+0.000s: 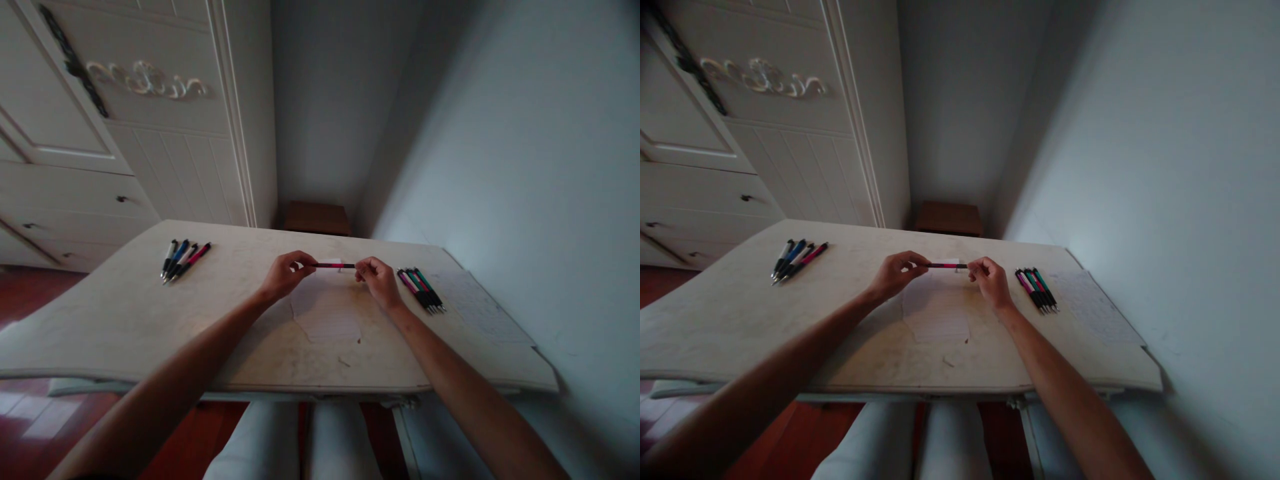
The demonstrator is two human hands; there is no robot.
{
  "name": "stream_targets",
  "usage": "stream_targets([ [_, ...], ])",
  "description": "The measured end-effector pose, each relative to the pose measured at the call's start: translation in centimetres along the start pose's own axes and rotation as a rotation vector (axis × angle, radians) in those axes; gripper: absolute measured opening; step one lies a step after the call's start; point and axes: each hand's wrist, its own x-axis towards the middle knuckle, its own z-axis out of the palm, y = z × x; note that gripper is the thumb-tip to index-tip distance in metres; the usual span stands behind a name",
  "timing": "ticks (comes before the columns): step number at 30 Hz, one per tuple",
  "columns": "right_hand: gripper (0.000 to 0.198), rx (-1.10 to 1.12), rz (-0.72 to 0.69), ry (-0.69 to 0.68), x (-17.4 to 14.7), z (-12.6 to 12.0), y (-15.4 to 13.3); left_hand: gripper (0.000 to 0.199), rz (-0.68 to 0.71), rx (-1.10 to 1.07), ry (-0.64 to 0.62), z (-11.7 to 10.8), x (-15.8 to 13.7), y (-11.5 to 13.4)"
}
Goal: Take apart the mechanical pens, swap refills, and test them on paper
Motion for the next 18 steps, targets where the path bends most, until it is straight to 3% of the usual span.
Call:
stream_targets([
  [2,0.044,-0.015,0.005,0.016,0.16,-0.23,0.16,0.021,0.025,-0.028,0.043,-0.02,0.02,-0.09],
  [6,0.045,-0.001,0.014,0.032,0.3,-0.49,0.37,0.041,0.0,-0.073,0.096,0.03,-0.01,-0.31],
  [12,0.045,0.037,0.016,-0.015,0.0,-0.01,0.35,0.053,-0.04,-0.047,-0.117,0.25,-0.05,-0.79],
  [15,0.044,0.041,0.03,-0.008,-0.03,0.06,0.44,0.042,-0.035,-0.013,-0.145,0.14,0.02,-0.78],
  [18,0.043,0.03,0.02,0.01,0.08,-0.11,0.5,0.026,-0.036,-0.005,-0.094,-0.05,0.14,-0.58],
])
